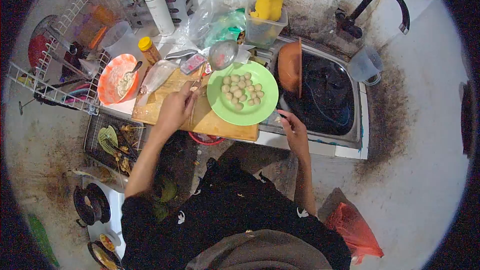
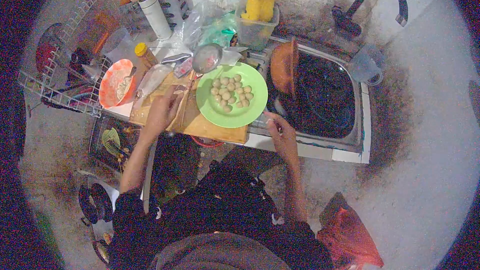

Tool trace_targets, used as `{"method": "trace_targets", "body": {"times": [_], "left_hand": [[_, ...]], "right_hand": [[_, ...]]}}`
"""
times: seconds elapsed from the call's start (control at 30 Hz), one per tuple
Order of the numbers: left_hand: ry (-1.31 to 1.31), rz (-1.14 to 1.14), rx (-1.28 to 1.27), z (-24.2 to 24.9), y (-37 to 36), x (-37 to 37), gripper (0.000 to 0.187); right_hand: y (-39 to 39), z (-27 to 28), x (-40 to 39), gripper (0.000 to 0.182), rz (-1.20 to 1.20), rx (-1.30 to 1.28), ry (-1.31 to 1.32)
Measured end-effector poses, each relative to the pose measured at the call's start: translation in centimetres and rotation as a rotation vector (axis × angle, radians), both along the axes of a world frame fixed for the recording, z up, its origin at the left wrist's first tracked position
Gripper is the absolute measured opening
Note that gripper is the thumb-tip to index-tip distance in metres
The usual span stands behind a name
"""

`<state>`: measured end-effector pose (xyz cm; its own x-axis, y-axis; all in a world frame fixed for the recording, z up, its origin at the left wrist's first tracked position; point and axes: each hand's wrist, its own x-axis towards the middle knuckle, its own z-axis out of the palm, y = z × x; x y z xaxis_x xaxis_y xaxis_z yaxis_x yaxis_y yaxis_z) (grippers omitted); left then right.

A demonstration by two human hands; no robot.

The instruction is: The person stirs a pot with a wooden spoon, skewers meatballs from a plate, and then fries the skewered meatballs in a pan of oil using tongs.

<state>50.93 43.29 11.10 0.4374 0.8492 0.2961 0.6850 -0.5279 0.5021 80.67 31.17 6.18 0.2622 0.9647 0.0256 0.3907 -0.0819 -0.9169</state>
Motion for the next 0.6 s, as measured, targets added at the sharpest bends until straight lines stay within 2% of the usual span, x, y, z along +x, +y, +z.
{"method": "trace_targets", "body": {"times": [0.03,0.1,0.13,0.2,0.27,0.33,0.4,0.43,0.47,0.53,0.57,0.6], "left_hand": [[0.002,0.005,0.001,-0.4,-0.3,0.0,0.021],[-0.401,-0.017,-0.114,-1.2,-1.8,0.3,0.024],[-0.399,-0.009,-0.107,-1.3,-2.8,0.8,0.024],[-0.956,0.27,-0.59,-1.6,-5.6,1.8,0.024],[-1.098,0.269,-0.476,-3.6,-7.4,2.4,0.024],[-1.037,0.338,-0.439,-4.0,-8.1,1.8,0.023],[-0.874,0.43,-0.328,-4.0,-8.3,0.8,0.023],[-0.637,0.413,-0.177,-4.0,-8.0,-0.5,0.023],[-0.558,0.392,-0.133,-4.3,-7.6,-1.7,0.021],[-0.448,0.402,-0.088,-4.4,-7.0,-3.9,0.023],[-0.349,0.471,-0.196,-4.1,-7.2,-4.9,0.036],[-0.348,0.482,-0.196,-4.1,-7.0,-5.6,0.036]], "right_hand": [[0.0,-0.3,0.1,0.024,0.005,0.001,0.002],[0.0,-0.6,0.2,0.023,-0.019,0.003,-0.1],[0.1,-0.4,-0.1,0.023,-0.011,0.01,-0.097],[0.2,0.2,-1.2,0.024,0.022,0.112,-0.085],[0.5,0.8,-2.7,0.025,0.075,0.171,-0.126],[0.8,2.8,-4.8,0.024,0.226,0.122,-0.047],[1.2,3.5,-6.3,0.024,0.281,0.027,-0.009],[1.4,3.3,-6.9,0.025,0.316,0.055,-0.061],[1.7,3.1,-7.4,0.025,0.35,0.085,-0.111],[2.1,2.9,-8.1,0.025,0.403,0.089,-0.133],[2.2,3.0,-8.4,0.025,0.445,0.101,-0.126],[2.4,2.9,-8.7,0.025,0.485,0.114,-0.119]]}}
